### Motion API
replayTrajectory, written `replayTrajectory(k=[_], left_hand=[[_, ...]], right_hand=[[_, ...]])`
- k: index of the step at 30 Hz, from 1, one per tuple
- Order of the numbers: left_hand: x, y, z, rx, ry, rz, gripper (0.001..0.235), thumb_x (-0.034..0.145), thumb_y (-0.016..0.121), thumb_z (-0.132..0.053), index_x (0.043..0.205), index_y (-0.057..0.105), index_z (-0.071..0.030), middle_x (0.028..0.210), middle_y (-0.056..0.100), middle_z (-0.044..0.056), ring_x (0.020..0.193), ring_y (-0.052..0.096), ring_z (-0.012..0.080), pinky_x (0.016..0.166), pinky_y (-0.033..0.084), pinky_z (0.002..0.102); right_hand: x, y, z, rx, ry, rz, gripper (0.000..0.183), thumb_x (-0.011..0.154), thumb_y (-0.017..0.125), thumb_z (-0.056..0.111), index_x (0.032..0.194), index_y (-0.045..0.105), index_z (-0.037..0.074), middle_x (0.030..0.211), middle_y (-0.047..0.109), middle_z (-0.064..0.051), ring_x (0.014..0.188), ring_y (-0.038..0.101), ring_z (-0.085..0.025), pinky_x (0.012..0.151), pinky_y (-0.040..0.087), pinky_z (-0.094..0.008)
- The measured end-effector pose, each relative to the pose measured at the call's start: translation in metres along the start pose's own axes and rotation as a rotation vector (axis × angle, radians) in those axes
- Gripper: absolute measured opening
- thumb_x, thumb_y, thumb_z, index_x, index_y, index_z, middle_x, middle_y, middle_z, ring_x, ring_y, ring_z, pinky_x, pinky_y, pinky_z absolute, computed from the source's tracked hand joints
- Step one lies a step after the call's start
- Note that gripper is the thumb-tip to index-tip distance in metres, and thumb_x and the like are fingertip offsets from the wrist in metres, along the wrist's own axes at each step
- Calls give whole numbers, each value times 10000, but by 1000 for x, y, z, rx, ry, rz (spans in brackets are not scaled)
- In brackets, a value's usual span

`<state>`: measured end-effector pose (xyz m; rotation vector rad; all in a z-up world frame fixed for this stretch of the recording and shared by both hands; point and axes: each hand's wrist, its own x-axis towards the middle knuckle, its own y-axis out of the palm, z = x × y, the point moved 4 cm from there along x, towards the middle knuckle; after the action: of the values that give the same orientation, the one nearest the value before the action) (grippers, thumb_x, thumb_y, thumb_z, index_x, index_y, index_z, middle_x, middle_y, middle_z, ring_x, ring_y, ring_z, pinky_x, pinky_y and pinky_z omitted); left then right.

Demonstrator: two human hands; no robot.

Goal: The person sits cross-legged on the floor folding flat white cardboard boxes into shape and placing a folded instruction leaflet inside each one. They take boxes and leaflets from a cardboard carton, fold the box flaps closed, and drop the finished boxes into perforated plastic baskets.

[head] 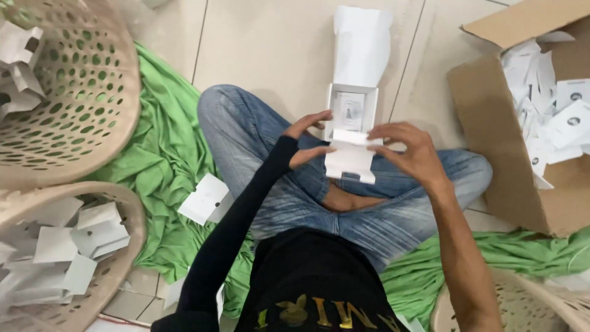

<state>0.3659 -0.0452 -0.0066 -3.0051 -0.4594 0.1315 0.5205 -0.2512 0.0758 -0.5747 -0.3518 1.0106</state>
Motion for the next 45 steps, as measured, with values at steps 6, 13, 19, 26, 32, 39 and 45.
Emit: replayTrajectory(k=[6,13,19,26,32,39,45], left_hand=[[93,21,12,570,367,29,354,910,750,-103,1254,668,-97,1100,712,115,963,651,267,837,552,400],[117,51,93,1097,375,-126,66,880,662,-89,932,690,-59,1113,619,112,1012,594,272,794,475,412],[-48,-20,4,744,239,-343,126,911,729,-139,1030,709,-106,1138,626,76,1018,616,268,842,481,417],[-284,-134,17,933,-132,-746,969,679,913,-335,1494,443,-102,1422,530,154,1283,520,374,1042,369,518],[-341,-155,64,809,-243,-689,1007,683,910,-240,1532,395,-79,1468,522,193,1338,510,390,1094,407,508],[-262,-178,-25,89,4,-386,882,768,908,-123,1533,470,-96,1485,582,119,1377,588,244,1145,515,403],[-49,-67,-7,110,70,56,840,747,940,-161,1477,525,-131,1439,525,104,1177,681,225,983,613,360]], right_hand=[[52,-12,-53,-226,-155,-113,241,873,842,115,1103,775,86,1174,754,-51,1014,705,-228,789,596,-354],[65,53,-119,-612,-283,-121,94,879,775,76,961,793,119,1061,696,-31,1035,629,-235,886,519,-388],[47,83,-58,-317,-218,-134,170,974,731,-1,1036,818,131,1074,666,-61,1036,601,-248,937,468,-404],[59,234,138,-113,-654,276,485,820,826,187,1280,685,127,1282,639,-95,1226,579,-300,1106,362,-508],[63,375,148,-603,-810,470,860,625,860,225,1411,561,50,1388,585,-134,1337,509,-322,1224,214,-564],[76,186,155,210,-476,502,877,831,890,294,1565,434,145,1533,526,-168,1442,462,-367,1211,384,-535],[26,21,10,-14,126,279,847,636,940,287,1406,624,128,1419,619,-108,1273,618,-301,1024,557,-446]])
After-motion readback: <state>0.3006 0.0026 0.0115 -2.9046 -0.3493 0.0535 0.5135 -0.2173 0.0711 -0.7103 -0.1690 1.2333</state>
